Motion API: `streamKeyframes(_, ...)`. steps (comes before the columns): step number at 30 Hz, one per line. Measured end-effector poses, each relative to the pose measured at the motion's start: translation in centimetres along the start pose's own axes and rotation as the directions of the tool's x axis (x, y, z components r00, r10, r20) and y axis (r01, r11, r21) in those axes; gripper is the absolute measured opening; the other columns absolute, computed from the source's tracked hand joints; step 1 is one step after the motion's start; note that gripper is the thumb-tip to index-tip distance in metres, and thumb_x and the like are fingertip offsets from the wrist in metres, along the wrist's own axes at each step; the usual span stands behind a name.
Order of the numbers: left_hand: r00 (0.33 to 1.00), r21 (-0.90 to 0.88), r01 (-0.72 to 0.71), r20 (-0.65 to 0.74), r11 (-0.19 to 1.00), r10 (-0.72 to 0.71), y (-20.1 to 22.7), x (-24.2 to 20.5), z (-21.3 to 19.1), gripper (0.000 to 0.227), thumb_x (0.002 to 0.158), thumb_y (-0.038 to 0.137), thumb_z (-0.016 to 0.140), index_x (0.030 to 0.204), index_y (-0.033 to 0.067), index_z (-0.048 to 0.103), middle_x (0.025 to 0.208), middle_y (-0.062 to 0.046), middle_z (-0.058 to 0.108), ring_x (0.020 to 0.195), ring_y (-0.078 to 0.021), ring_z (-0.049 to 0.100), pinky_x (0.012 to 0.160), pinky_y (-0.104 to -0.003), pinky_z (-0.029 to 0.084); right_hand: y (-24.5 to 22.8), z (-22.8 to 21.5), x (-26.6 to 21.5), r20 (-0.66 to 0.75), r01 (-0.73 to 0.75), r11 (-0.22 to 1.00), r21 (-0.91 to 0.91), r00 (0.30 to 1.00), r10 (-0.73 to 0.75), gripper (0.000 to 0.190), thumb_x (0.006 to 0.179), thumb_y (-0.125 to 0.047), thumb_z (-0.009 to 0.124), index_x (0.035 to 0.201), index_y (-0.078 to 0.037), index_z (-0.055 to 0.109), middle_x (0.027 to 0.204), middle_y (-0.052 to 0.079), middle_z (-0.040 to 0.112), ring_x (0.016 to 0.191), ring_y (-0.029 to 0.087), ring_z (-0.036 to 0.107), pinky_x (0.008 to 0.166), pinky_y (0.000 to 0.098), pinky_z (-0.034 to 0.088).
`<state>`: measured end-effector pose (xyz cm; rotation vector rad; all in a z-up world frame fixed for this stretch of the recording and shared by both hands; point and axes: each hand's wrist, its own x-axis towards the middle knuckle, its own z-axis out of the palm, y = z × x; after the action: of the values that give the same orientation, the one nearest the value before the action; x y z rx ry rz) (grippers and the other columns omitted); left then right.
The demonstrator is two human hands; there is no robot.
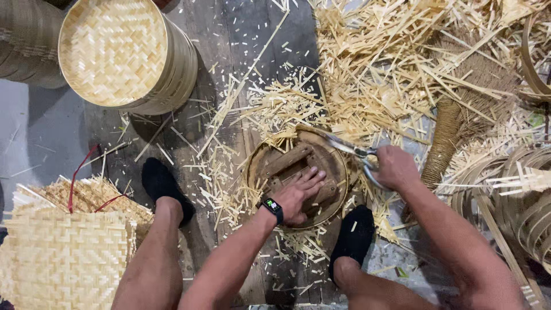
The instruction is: The person places a circular bamboo frame onto a woven mat, flips it over, and uses shears to trim the excess woven material around the edge. The person then stacks the finished basket and repeats the process with another mat.
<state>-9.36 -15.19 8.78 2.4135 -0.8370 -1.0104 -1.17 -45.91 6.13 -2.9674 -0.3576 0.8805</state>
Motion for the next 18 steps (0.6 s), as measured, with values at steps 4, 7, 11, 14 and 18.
streamKeyframes(4, 0.973, 0.035, -0.22, -0.061, 0.975, 0.222, -1.9, 0.2, 0.3, 0.121, 0.055, 0.01, 0.087, 0.162, 0.0121, 0.029, 0.175, -0.001, 0.016, 0.163, -0.0228, 0.008, 0.127, -0.045, 0.023, -2.8, -0.2, 2.2, -0.203, 0.084, 0.993, -0.087, 0.974, -0.1, 0.065, 0.087, -0.062, 0.063, 0.105, 0.0, 0.068, 0.086, 0.018, 0.066, 0.076, 0.027, 0.06, 0.074, 0.0418, 0.054)
streamKeyframes(7, 0.97, 0.324, -0.239, 0.036, 0.915, 0.24, -3.0, -0.3, 0.6, 0.121, 0.059, 0.029, 0.088, 0.163, 0.0153, 0.029, 0.174, 0.0, 0.021, 0.161, -0.0213, 0.012, 0.131, -0.052, 0.02, -2.3, 0.4, 2.2, 0.132, -0.078, 0.995, 0.058, 0.989, 0.07, 0.047, 0.106, -0.047, 0.046, 0.118, -0.007, 0.068, 0.098, 0.015, 0.072, 0.081, 0.025, 0.066, 0.073, 0.0436, 0.061)
streamKeyframes(11, 0.913, -0.244, 0.339, -0.146, 0.909, -0.38, 0.4, 0.8, 2.3, 0.1, 0.083, 0.064, 0.068, 0.155, 0.0051, 0.03, 0.169, -0.023, 0.014, 0.154, -0.0405, 0.007, 0.122, -0.063, 0.009, -0.6, 0.2, 0.7, 0.012, -0.023, 1.0, 0.016, 1.0, 0.023, 0.049, 0.092, -0.051, 0.061, 0.113, -0.007, 0.067, 0.099, 0.016, 0.067, 0.086, 0.026, 0.064, 0.079, 0.0454, 0.056)
streamKeyframes(14, 0.742, -0.411, 0.517, -0.221, 0.75, -0.633, 3.7, 4.2, 3.2, 0.113, 0.079, 0.069, 0.066, 0.154, -0.0059, 0.027, 0.162, -0.032, 0.019, 0.149, -0.0508, 0.01, 0.12, -0.063, 0.008, -1.7, -0.3, 1.0, -0.057, 0.005, 1.0, -0.029, 0.998, -0.006, 0.061, 0.087, -0.059, 0.065, 0.11, -0.002, 0.066, 0.096, 0.019, 0.066, 0.087, 0.029, 0.066, 0.079, 0.0434, 0.057)
streamKeyframes(18, 0.796, -0.202, 0.468, -0.327, 0.86, -0.51, 4.3, 4.0, 3.9, 0.096, 0.08, 0.05, 0.07, 0.149, -0.0101, 0.04, 0.154, -0.03, 0.039, 0.146, -0.0561, 0.023, 0.122, -0.067, 0.011, -2.8, 1.4, 3.3, -0.153, 0.075, 0.986, -0.146, 0.983, -0.097, 0.051, 0.088, -0.048, 0.064, 0.105, -0.001, 0.068, 0.094, 0.018, 0.068, 0.087, 0.028, 0.066, 0.08, 0.0418, 0.056)
